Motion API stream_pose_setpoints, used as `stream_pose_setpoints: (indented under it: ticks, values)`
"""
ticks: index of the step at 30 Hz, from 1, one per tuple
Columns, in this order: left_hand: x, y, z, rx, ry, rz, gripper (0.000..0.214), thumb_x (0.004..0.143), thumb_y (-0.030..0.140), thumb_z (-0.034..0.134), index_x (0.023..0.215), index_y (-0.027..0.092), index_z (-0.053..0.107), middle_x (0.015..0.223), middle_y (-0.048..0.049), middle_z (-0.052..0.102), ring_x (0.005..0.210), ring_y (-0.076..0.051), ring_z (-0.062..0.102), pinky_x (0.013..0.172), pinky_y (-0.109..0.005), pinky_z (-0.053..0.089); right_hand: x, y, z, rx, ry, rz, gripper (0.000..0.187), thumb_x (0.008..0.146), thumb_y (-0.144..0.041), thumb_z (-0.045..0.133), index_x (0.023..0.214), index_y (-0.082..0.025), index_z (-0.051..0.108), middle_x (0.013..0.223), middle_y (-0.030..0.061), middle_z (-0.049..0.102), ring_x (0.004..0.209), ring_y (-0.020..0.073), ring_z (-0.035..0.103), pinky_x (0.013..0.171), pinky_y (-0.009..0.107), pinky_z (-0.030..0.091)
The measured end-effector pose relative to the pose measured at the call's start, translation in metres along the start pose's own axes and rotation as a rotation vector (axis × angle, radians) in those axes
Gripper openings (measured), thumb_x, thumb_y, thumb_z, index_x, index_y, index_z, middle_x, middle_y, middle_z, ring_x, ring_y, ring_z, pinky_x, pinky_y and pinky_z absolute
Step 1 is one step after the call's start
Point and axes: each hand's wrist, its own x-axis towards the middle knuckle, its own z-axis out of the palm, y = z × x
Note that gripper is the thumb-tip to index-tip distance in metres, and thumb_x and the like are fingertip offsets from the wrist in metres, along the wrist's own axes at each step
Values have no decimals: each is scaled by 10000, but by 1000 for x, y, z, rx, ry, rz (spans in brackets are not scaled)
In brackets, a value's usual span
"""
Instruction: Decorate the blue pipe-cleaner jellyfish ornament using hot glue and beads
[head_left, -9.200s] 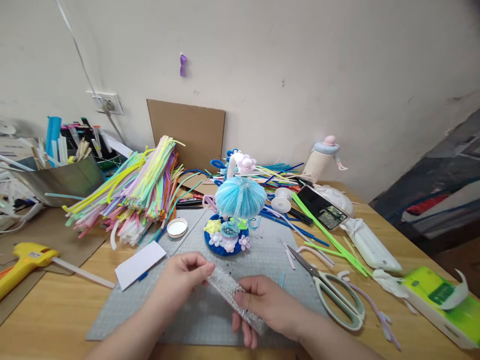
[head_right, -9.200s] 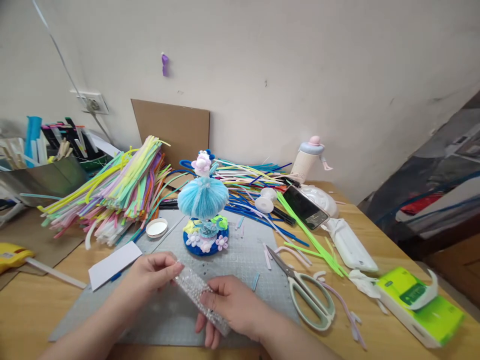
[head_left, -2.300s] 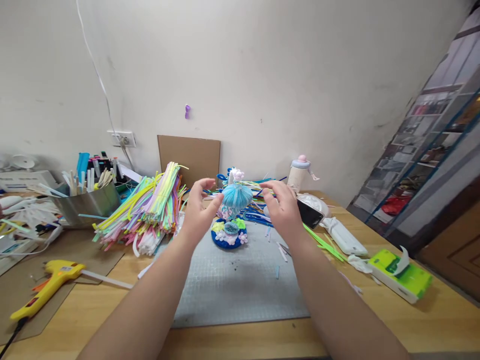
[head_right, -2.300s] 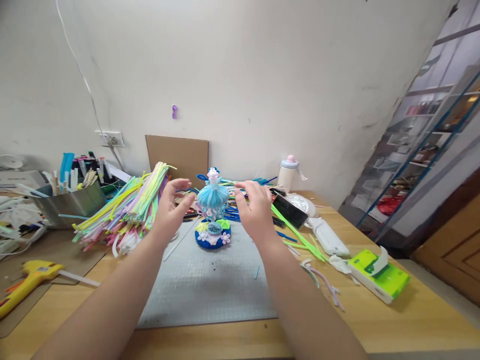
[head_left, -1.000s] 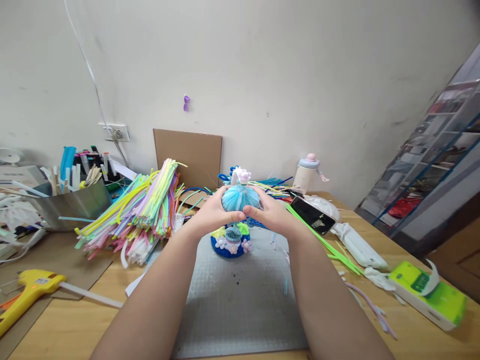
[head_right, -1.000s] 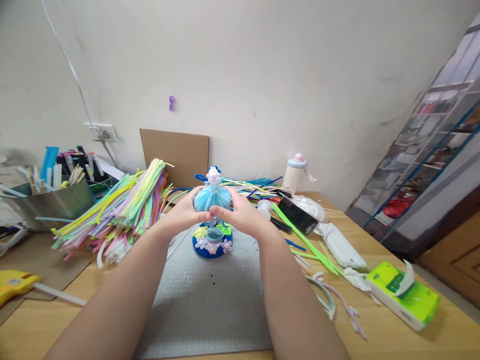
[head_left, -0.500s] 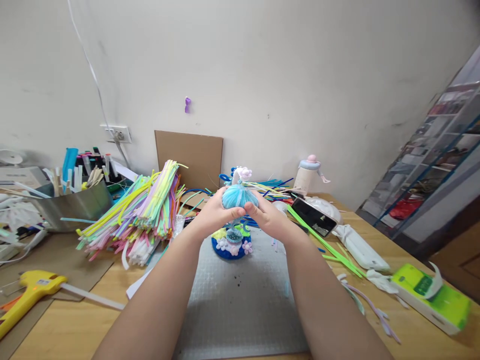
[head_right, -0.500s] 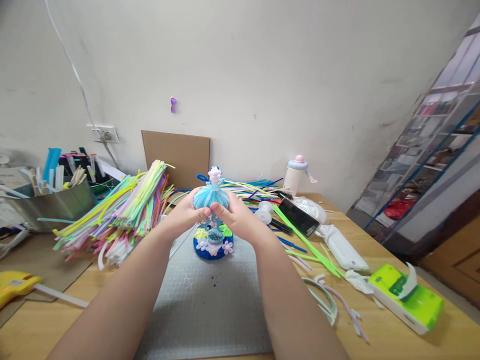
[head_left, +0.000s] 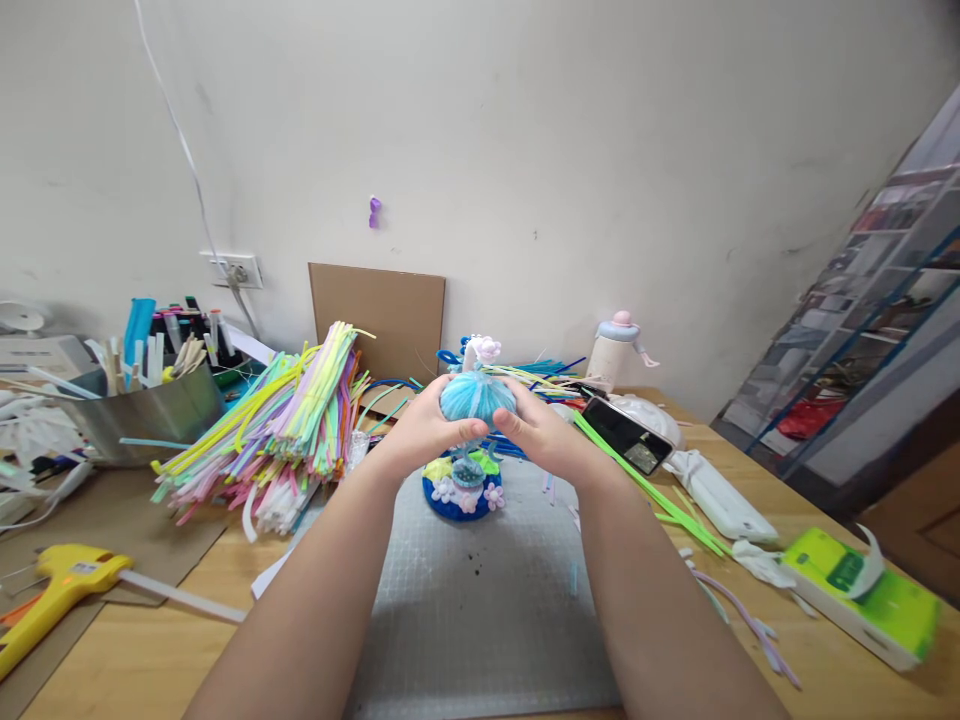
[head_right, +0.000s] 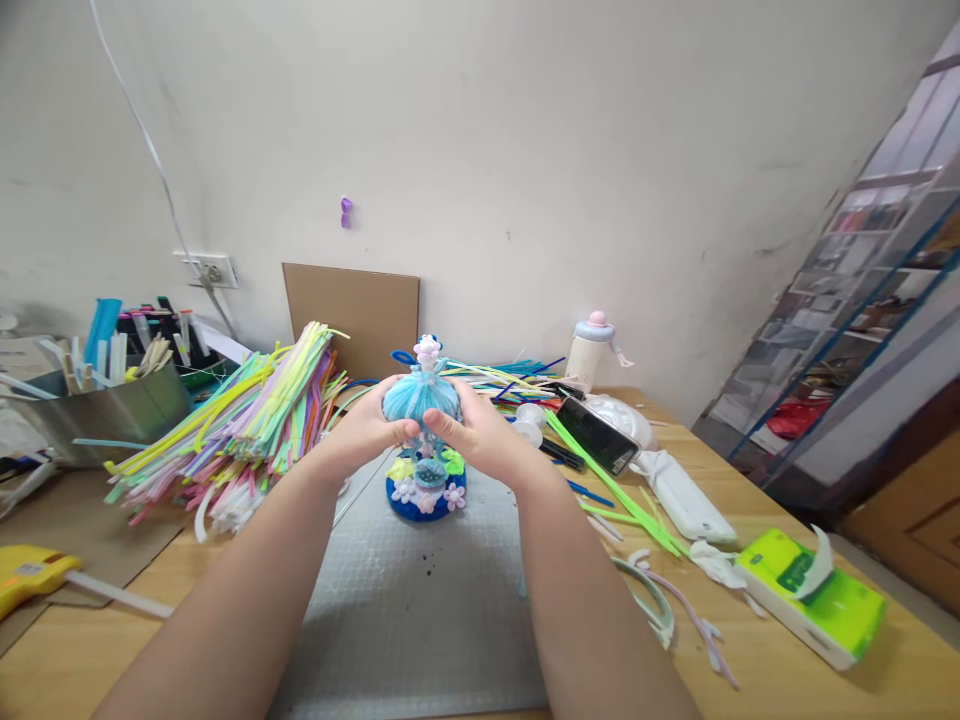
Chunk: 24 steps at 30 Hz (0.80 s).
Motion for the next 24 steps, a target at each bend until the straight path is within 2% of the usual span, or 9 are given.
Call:
stream_pose_setpoints:
  ticks: [3,5,7,12,17,19,21,23,24]
  values:
    - [0,1,-1,-28,-18,-13,711,571,554,756,1114,167,510,950,-69,621,808,-204,585,676,-285,448,1,5,0,7,50,6,809,779,-684,462,1397,-185,309,1429,142,399,1308,303,368,1050,450,323]
    - [0,0,0,-30,-26,-14,723,568,551,759,1124,166,506,978,-76,620,837,-212,587,695,-293,455,1,7,2,1,70,11,827,776,-688,460,1408,-182,294,1458,142,354,1341,296,318,1072,449,291]
    - [0,-1,1,-14,-17,-12,723,575,555,754,1129,163,506,987,-80,617,862,-219,585,721,-304,459,2,8,4,-3,65,16,790,783,-681,458,1388,-188,331,1438,138,384,1330,289,337,1071,444,291]
    - [0,-4,3,-24,-1,5,715,607,571,725,1146,160,497,1000,-84,614,886,-223,580,744,-310,457,2,6,8,-11,48,-3,631,828,-644,424,1283,-207,442,1250,116,559,1176,270,501,1000,427,372]
    - [0,-2,3,5,10,15,695,599,543,744,1126,155,511,986,-84,619,877,-228,583,724,-304,453,3,3,4,24,77,-16,649,804,-662,451,1248,-190,458,1222,115,574,1148,265,517,961,395,402]
    - [0,0,1,39,32,8,689,588,526,758,1116,159,510,971,-78,626,866,-228,590,717,-302,451,5,5,1,58,147,29,591,820,-662,420,1165,-193,524,1185,102,597,1121,258,531,940,385,414]
    - [0,1,0,62,50,2,684,588,514,761,1115,161,504,971,-76,632,881,-232,593,733,-305,450,9,7,0,95,258,107,500,844,-633,397,956,-190,598,1018,81,653,999,250,583,881,389,442]
    - [0,2,-1,66,48,-1,683,595,504,760,1122,159,496,984,-78,634,898,-233,593,756,-310,451,11,9,-1,127,344,155,403,847,-568,437,791,-195,576,828,52,650,848,233,607,798,384,469]
    - [0,2,-1,66,42,-2,682,599,499,759,1126,158,493,989,-81,635,903,-233,593,764,-313,452,11,10,-2,139,369,161,339,833,-524,481,768,-200,557,782,38,634,802,224,605,766,375,475]
